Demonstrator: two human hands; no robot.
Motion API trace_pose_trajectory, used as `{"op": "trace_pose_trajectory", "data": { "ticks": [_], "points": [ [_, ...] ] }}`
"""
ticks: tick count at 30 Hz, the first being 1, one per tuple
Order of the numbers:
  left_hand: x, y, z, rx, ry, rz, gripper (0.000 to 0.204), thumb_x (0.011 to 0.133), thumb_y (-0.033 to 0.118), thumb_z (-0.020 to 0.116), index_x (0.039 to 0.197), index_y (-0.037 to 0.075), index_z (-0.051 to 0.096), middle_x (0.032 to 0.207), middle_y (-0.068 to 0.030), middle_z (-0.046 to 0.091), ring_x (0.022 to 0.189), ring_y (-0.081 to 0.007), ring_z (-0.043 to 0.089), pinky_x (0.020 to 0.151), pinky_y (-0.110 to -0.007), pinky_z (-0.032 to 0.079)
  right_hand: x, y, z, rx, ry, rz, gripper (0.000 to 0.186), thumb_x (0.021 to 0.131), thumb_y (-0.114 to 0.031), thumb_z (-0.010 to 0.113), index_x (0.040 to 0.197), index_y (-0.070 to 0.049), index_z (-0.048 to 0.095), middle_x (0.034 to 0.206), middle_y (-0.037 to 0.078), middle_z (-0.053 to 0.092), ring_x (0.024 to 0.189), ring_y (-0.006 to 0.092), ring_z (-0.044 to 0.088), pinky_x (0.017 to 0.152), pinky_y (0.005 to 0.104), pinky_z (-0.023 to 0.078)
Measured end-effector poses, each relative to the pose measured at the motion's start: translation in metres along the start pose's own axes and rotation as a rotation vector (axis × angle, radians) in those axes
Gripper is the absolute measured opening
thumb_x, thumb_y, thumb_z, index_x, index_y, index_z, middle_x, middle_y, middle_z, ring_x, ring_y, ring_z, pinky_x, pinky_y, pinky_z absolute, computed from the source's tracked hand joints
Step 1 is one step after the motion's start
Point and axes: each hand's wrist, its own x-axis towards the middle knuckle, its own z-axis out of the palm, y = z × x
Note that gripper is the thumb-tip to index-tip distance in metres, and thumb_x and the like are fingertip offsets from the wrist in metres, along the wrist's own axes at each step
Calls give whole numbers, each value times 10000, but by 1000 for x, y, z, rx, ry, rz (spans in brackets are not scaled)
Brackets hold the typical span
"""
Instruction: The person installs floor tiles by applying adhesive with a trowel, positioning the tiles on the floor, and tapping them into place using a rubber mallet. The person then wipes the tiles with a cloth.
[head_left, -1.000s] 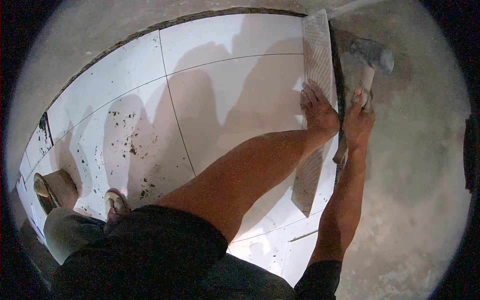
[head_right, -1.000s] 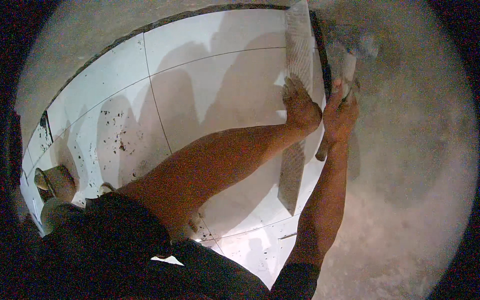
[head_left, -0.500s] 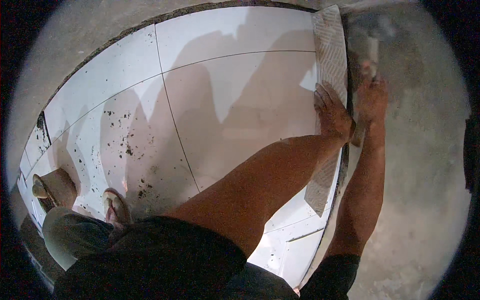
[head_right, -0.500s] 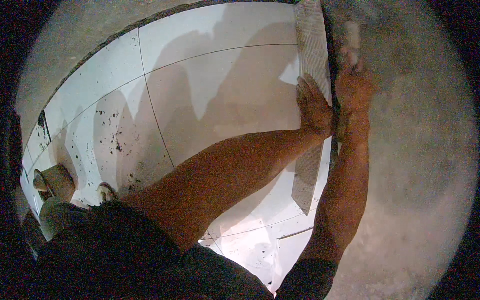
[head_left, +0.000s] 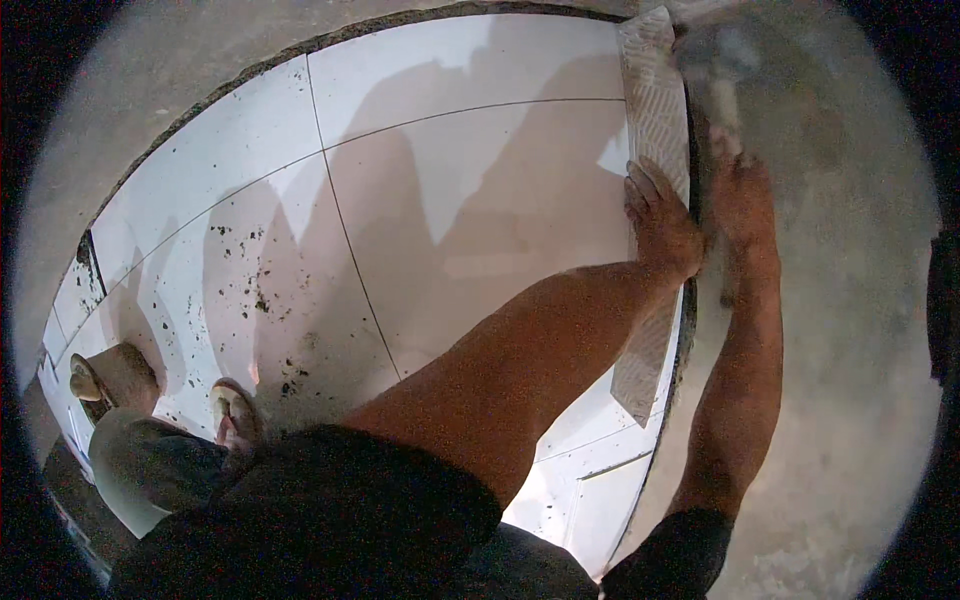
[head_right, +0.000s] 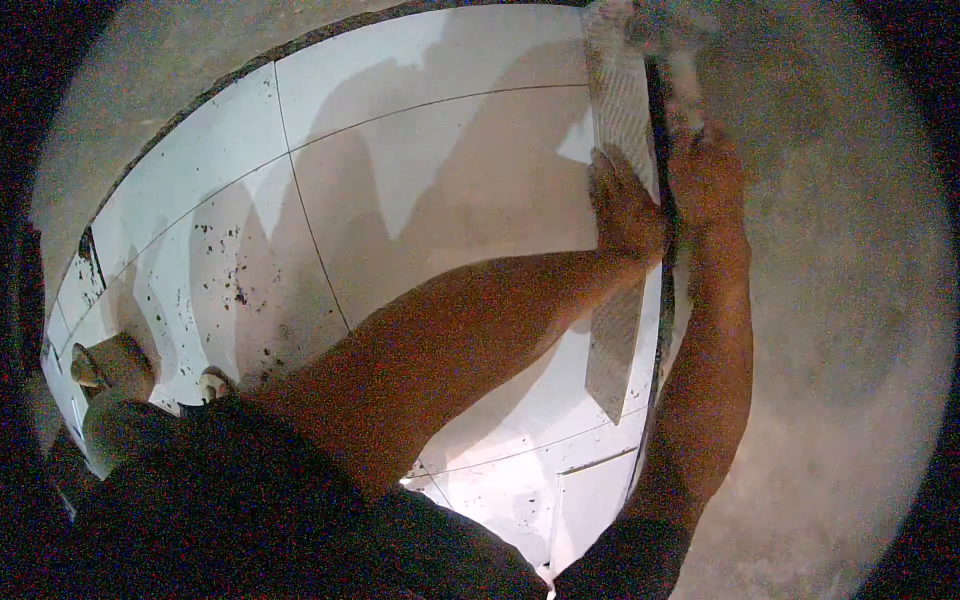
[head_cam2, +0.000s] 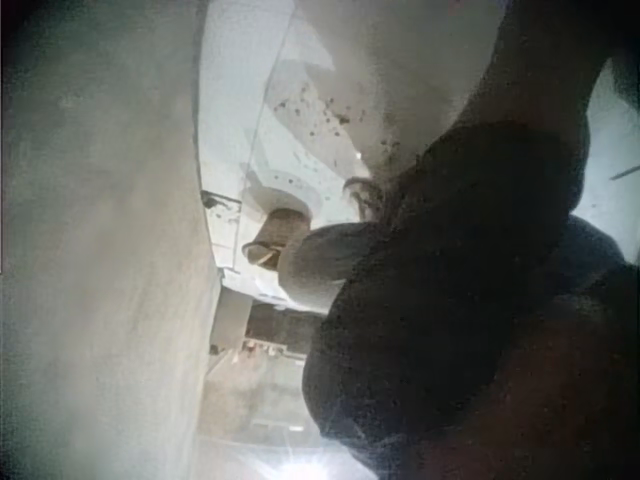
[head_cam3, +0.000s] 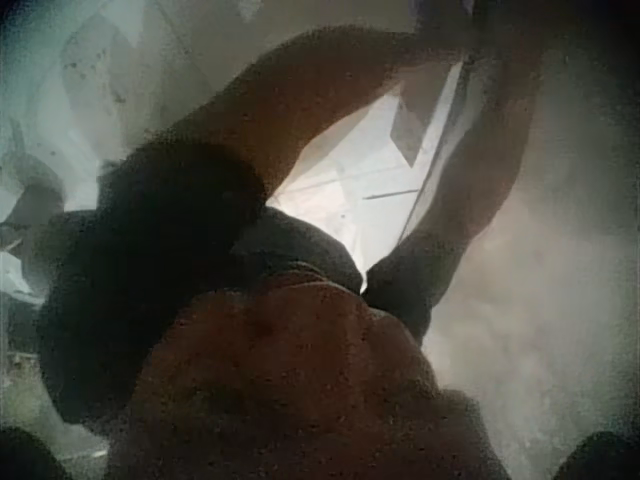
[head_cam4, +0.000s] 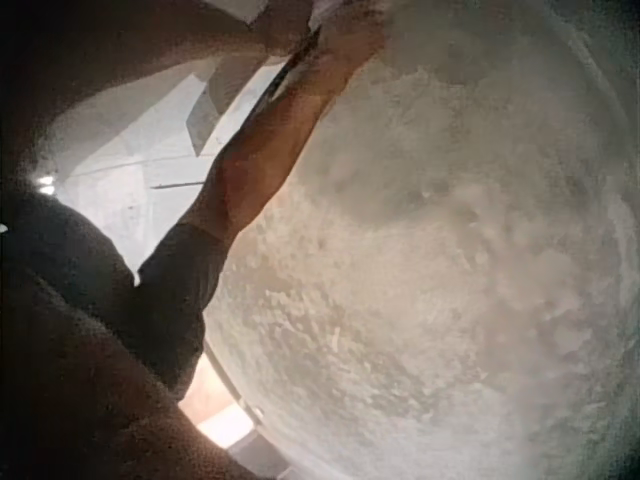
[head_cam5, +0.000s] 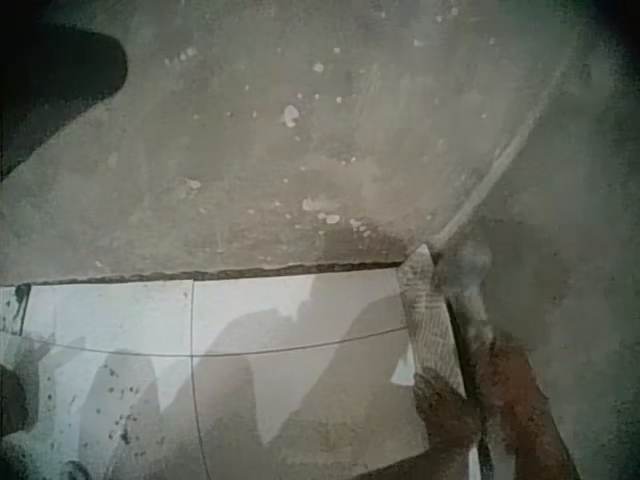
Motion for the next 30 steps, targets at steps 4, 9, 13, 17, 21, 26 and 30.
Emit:
{"op": "trace_pose_trajectory", "data": {
  "ticks": [4, 9, 13, 17, 21, 26, 30],
  "points": [
    [16, -6, -7, 46, -4, 2, 938, 807, 182, 578, 1409, -91, -88, 1466, -343, -9, 1365, -500, 58, 1108, -557, 112, -5, -44, -42, 375, -117, 219, 516, 972, -419, 381, 1171, 16, 574, 1033, 274, 610, 970, 388, 613, 795, 441, 469],
    [7, 1, -2, 23, -47, -21, 978, 804, 242, 601, 1402, -101, -93, 1467, -339, -30, 1370, -491, 33, 1107, -566, 83, -23, -10, -36, 107, -159, 163, 476, 981, -390, 372, 1157, -4, 586, 1050, 287, 602, 937, 420, 602, 805, 476, 446],
    [19, -7, 7, 111, 60, 27, 931, 820, 219, 561, 1402, -103, -89, 1463, -348, -16, 1367, -494, 54, 1107, -565, 84, -36, -10, -31, 291, 18, -116, 467, 959, -395, 397, 1103, 3, 595, 1062, 332, 572, 913, 491, 582, 799, 509, 471],
    [22, -9, 14, 111, 60, 8, 919, 806, 208, 553, 1400, -113, -71, 1453, -364, -1, 1356, -511, 78, 1102, -571, 107, -29, 4, -19, 233, -273, 103, 468, 946, -401, 416, 1118, -1, 586, 1105, 335, 554, 1003, 484, 548, 868, 515, 438],
    [13, -10, 16, 281, -82, 137, 787, 820, 224, 543, 1368, -95, 76, 1424, -344, 136, 1347, -471, 160, 1105, -543, 140, -55, 8, -51, 226, -77, 149, 447, 952, -350, 413, 1147, 26, 557, 972, 291, 608, 866, 448, 588, 834, 488, 456],
    [92, -129, -63, 1540, -535, 726, 335, 820, 205, 585, 1085, 0, 600, 1161, -132, 569, 1123, -315, 509, 983, -458, 366, -142, -9, -39, 608, -141, 149, 434, 931, -380, 510, 990, 47, 559, 764, 150, 580, 656, 241, 538, 638, 384, 447],
    [-13, -157, -135, 1090, -769, 699, 442, 737, 213, 669, 1141, 69, 564, 1126, -135, 570, 1092, -285, 524, 917, -453, 405, -307, 14, -49, 995, -368, 803, 382, 887, -421, 603, 705, -97, 512, 497, 0, 467, 386, 98, 445, 364, 270, 379]
  ]
}}
